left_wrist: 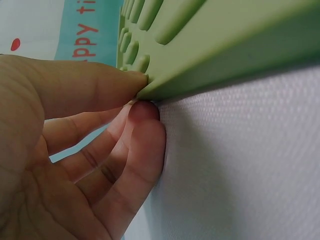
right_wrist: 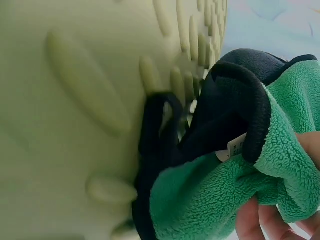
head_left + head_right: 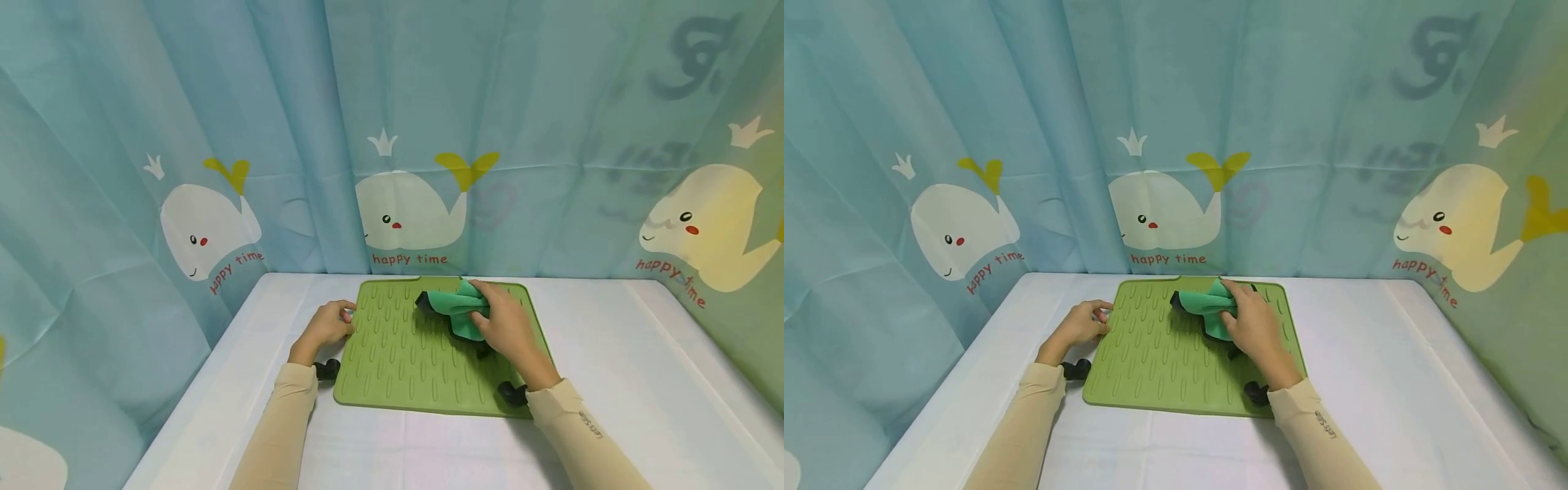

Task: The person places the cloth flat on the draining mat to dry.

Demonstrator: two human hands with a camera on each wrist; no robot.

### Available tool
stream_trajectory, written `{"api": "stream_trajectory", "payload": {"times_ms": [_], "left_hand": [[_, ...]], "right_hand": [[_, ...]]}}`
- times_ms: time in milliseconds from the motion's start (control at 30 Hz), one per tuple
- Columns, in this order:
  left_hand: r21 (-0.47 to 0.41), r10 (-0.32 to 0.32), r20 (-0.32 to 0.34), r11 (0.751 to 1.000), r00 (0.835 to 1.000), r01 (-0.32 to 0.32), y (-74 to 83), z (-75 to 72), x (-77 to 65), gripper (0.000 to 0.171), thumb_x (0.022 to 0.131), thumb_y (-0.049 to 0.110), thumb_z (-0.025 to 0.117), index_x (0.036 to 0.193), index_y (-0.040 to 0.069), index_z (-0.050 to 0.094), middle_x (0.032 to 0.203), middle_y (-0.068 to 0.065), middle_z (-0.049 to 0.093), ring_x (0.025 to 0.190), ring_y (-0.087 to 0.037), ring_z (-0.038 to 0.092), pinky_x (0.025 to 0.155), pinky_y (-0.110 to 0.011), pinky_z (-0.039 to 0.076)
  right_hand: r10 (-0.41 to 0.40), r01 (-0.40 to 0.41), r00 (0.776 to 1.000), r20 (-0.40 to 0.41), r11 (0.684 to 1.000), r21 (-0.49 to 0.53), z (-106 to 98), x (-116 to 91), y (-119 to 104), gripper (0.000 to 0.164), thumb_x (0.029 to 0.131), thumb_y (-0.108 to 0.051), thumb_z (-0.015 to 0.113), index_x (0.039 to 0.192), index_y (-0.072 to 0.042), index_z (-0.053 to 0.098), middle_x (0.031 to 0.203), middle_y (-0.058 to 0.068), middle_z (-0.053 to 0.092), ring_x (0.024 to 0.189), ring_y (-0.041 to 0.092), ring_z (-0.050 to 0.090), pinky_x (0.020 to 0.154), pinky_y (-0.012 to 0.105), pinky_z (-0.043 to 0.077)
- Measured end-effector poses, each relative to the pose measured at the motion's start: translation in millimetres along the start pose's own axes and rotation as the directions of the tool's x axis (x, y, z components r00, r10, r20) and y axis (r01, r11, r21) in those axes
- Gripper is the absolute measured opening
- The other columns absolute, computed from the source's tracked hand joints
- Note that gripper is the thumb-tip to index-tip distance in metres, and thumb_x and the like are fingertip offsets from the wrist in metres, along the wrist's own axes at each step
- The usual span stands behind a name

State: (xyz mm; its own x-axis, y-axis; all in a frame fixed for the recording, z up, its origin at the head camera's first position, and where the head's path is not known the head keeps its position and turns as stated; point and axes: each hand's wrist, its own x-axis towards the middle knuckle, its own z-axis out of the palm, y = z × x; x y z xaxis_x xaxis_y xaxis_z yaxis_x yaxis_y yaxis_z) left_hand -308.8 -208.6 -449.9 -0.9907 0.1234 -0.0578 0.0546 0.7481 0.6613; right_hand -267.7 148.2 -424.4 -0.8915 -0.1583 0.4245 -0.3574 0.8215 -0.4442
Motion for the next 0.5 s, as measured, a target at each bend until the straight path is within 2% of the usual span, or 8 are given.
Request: {"api": "stream_trajectory", "payload": {"times_ms": [167,300,400,500], "left_hand": [[0.012,-0.012,0.0,1.0,1.0,0.012,1.5,-0.7,-0.5,0.049,0.089,0.001,0.071,0.137,0.002,0.062,0.094,-0.008,0.064,0.071,-0.016,0.058,0.067,-0.029,0.048],[0.033,-0.014,0.001,0.999,1.0,0.014,3.0,-1.1,-0.8,0.049,0.089,0.001,0.071,0.137,0.002,0.063,0.094,-0.008,0.064,0.075,-0.019,0.055,0.069,-0.031,0.044],[0.042,-0.016,0.0,0.999,1.0,0.016,2.9,-0.7,-0.2,0.049,0.089,0.002,0.071,0.137,0.002,0.062,0.094,-0.008,0.064,0.077,-0.019,0.054,0.069,-0.032,0.044],[0.042,-0.023,-0.003,0.999,1.0,0.023,2.5,-0.2,0.5,0.05,0.089,0.002,0.07,0.138,0.003,0.062,0.094,-0.007,0.064,0.076,-0.019,0.054,0.067,-0.03,0.043]], "right_hand": [[-0.014,0.014,1.0,0.021,1.0,-0.005,10.1,0.1,-6.3,0.063,0.089,-0.011,0.079,0.147,-0.011,0.055,0.131,0.021,0.065,0.106,0.042,0.067,0.083,0.058,0.055],[-0.031,0.031,0.998,0.051,0.999,-0.015,14.8,-0.3,-9.0,0.063,0.09,-0.013,0.078,0.148,-0.01,0.053,0.133,0.022,0.065,0.107,0.042,0.067,0.084,0.057,0.055],[-0.017,0.02,0.99,0.14,1.0,-0.018,14.2,-0.4,-9.8,0.065,0.093,-0.017,0.076,0.151,-0.009,0.048,0.141,0.021,0.061,0.116,0.043,0.065,0.09,0.058,0.054],[-0.005,0.008,0.963,0.268,1.0,-0.01,13.3,-0.3,-8.9,0.069,0.096,-0.023,0.073,0.155,-0.008,0.041,0.147,0.021,0.056,0.126,0.043,0.06,0.096,0.059,0.052]]}}
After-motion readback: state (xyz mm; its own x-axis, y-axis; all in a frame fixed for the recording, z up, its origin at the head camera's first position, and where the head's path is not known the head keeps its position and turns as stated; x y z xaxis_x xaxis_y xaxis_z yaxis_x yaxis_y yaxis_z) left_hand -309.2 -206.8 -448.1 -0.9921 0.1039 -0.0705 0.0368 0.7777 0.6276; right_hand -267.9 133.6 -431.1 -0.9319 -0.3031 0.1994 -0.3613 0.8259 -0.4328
